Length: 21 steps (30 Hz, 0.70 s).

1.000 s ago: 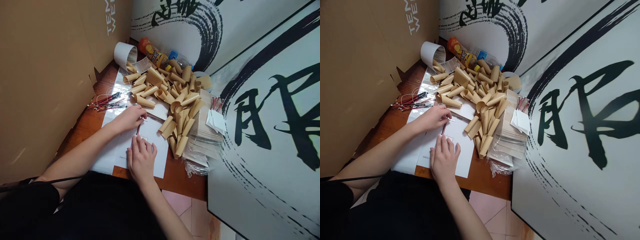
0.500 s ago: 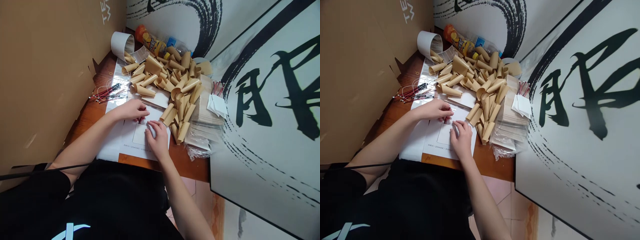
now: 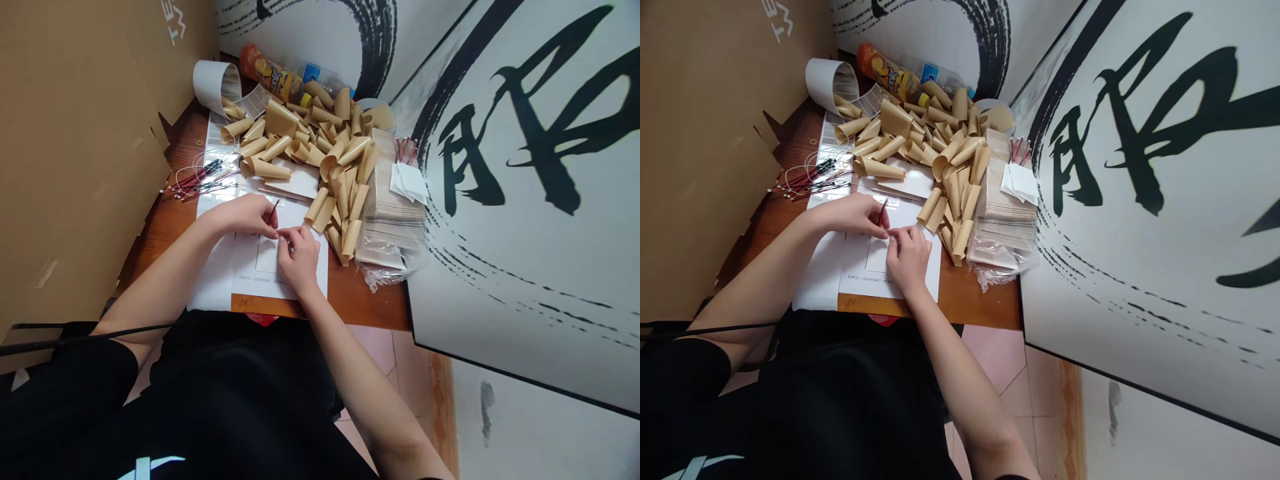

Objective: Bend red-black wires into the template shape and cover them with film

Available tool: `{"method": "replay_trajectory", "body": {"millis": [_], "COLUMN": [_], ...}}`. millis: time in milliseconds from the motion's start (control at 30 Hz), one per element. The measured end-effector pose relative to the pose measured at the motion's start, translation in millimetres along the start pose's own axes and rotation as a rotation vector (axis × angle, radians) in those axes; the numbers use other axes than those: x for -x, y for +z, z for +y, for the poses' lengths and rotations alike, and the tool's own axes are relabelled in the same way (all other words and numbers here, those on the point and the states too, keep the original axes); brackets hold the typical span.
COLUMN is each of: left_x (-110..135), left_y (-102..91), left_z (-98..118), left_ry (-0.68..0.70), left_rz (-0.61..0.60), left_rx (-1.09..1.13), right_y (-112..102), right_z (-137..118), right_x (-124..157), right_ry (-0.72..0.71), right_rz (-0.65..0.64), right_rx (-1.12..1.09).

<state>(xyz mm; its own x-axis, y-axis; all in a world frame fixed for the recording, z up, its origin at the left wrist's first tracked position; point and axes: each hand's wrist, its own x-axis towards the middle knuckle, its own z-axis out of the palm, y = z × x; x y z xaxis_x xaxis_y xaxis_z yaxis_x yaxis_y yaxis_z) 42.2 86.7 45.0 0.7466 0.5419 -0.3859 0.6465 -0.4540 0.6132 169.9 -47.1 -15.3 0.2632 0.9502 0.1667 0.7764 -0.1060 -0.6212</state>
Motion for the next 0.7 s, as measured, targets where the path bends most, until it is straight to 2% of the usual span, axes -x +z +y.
{"method": "replay_trajectory", "body": {"millis": [233, 700], "left_x": [-1.1, 5.2], "left_y": [3.9, -2.4], "left_z": [4.7, 7.4], "left_ry": [-0.042, 0.036], "left_rz": [0.028, -0.019], "left_rx": [-0.050, 0.031], "right_y": [-0.2, -2.0], "right_z": [1.2, 1.1], "right_x": [-2.8, -4.0], "right_ry": [0.047, 0.028], "right_rz": [0.022, 0.006], "right_rx": [-0.072, -0.113]}}
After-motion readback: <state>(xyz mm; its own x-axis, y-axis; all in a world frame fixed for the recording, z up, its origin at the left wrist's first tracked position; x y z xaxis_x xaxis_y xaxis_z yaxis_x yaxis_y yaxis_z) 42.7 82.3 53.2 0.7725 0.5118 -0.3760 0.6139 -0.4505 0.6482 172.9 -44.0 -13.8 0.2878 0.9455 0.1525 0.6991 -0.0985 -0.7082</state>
